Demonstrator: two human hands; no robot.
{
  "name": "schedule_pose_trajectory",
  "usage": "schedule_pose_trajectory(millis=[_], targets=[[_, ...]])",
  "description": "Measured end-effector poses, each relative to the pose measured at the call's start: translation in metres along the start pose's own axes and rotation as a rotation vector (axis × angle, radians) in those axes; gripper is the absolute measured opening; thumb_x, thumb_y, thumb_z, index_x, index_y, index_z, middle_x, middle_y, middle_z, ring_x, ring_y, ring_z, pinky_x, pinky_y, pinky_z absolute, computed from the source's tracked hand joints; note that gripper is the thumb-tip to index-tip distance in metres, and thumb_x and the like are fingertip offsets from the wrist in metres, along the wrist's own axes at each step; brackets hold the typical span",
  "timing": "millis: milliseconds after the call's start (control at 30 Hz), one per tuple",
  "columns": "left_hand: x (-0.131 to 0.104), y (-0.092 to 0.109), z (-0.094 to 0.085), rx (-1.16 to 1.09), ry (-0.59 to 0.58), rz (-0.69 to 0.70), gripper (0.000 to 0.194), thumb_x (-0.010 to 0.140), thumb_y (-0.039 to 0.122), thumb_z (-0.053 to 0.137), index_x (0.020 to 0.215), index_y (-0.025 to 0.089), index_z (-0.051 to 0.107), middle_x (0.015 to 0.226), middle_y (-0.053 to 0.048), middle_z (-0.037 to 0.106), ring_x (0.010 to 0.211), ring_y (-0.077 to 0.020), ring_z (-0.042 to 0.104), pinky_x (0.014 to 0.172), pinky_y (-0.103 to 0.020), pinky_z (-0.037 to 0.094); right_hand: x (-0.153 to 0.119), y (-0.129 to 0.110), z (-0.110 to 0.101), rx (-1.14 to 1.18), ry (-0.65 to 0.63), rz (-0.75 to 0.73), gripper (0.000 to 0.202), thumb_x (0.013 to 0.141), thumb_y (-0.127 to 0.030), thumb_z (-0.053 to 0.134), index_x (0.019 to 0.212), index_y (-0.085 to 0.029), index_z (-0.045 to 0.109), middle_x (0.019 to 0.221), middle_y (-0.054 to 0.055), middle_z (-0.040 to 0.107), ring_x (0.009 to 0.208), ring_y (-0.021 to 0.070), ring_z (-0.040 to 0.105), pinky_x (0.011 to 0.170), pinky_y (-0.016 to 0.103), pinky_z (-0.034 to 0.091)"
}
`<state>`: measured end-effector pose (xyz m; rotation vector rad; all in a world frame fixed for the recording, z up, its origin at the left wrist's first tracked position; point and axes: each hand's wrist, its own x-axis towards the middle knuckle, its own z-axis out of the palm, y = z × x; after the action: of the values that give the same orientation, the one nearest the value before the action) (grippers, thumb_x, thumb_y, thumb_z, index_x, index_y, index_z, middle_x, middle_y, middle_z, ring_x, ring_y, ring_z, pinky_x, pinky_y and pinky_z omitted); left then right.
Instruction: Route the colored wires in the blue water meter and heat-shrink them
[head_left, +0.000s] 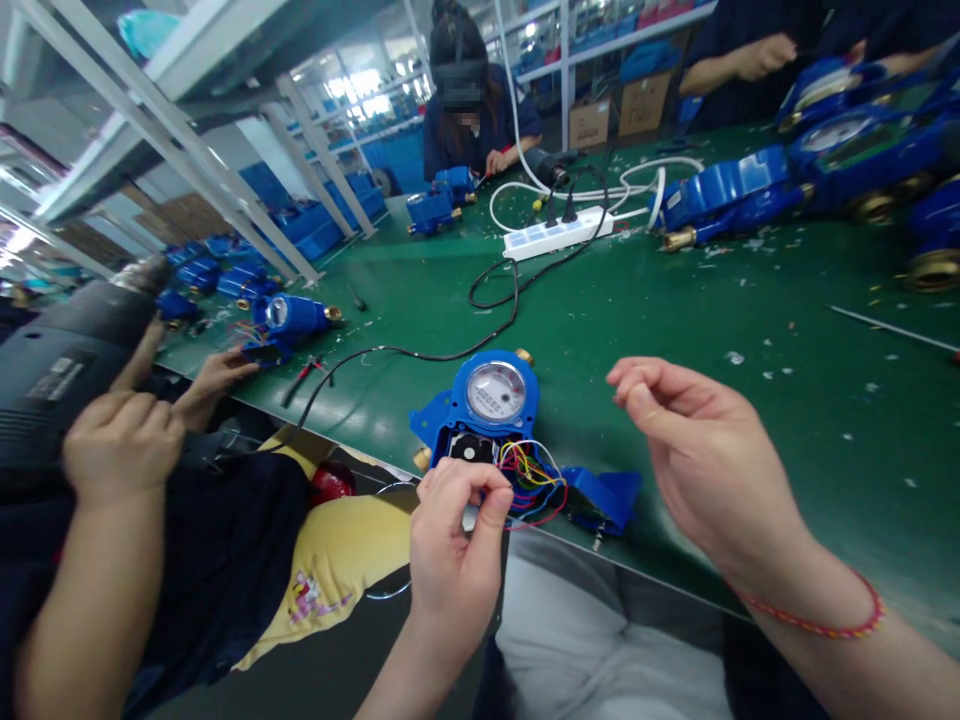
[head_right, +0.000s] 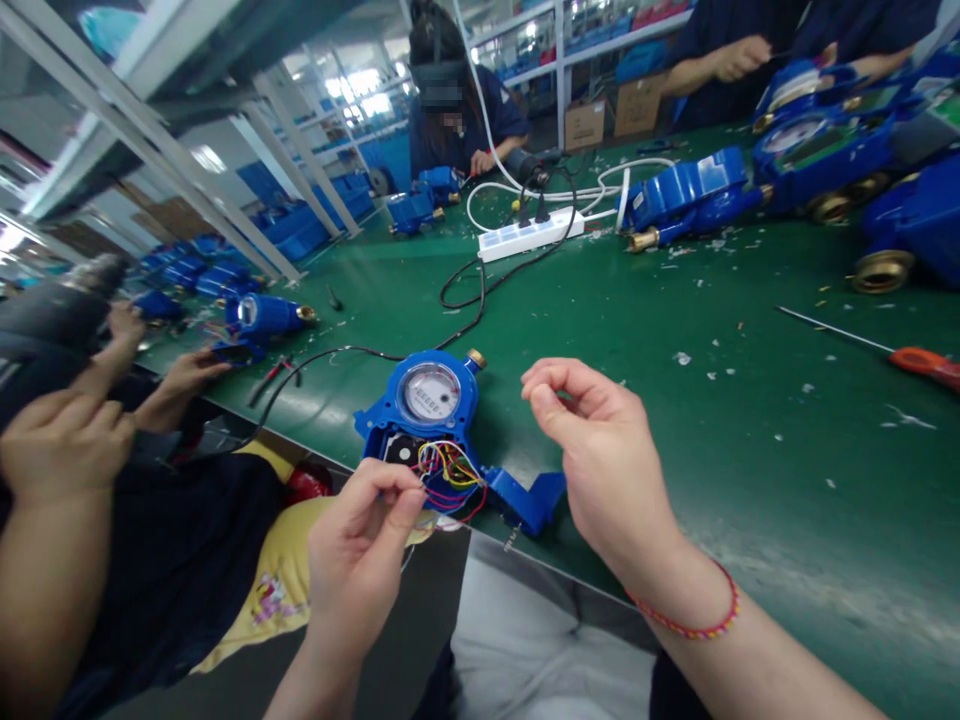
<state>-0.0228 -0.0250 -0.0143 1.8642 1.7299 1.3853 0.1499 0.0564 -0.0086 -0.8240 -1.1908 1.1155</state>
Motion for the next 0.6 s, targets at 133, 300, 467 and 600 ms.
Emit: schedule_pose_trajectory(millis=[133, 300, 467, 600], targets=[[0.002, 0.001, 0.001, 0.035, -0.003, -0.005, 0.01, 0.089, 0.016, 0.057, 0.086, 0.022, 0.064, 0.075, 0.0, 0.063, 0.068, -0.0156, 0.056, 0.065, -0.03, 0.042, -0.017, 0.004, -0.005, -0.32, -0.204, -0.113, 0.024, 0.094, -0.026, 0.052, 0.073, -0.02, 0.06, 0.087, 0.004, 0.062, 0.085, 0.0188, 0.056, 0.076, 0.031, 0.041], [0.01, 0.001, 0.002, 0.119, 0.011, 0.006, 0.008, 0.086, 0.018, 0.061, 0.08, 0.022, 0.065, 0.065, 0.003, 0.059, 0.061, -0.0142, 0.054, 0.06, -0.029, 0.039, -0.038, 0.016, 0.0, -0.769, -0.36, -0.156, 0.011, 0.083, -0.015, 0.064, 0.09, -0.02, 0.058, 0.089, 0.004, 0.063, 0.085, 0.0228, 0.053, 0.073, 0.036, 0.038], [0.017, 0.002, -0.007, 0.287, -0.065, 0.072, 0.012, 0.086, 0.019, 0.061, 0.075, 0.022, 0.063, 0.052, 0.008, 0.052, 0.049, -0.012, 0.048, 0.06, -0.031, 0.034, -0.024, 0.021, -0.008, -0.651, -0.419, -0.2, 0.012, 0.086, -0.01, 0.066, 0.09, -0.02, 0.062, 0.089, 0.001, 0.065, 0.087, 0.0207, 0.055, 0.077, 0.035, 0.038], [0.023, 0.01, -0.014, 0.392, -0.171, 0.209, 0.01, 0.086, 0.015, 0.062, 0.081, 0.023, 0.064, 0.072, 0.005, 0.068, 0.068, -0.0153, 0.06, 0.068, -0.033, 0.033, -0.02, 0.023, -0.009, -0.532, -0.46, -0.229, 0.017, 0.085, -0.002, 0.065, 0.089, -0.019, 0.063, 0.097, 0.0, 0.066, 0.092, 0.019, 0.055, 0.081, 0.035, 0.038]])
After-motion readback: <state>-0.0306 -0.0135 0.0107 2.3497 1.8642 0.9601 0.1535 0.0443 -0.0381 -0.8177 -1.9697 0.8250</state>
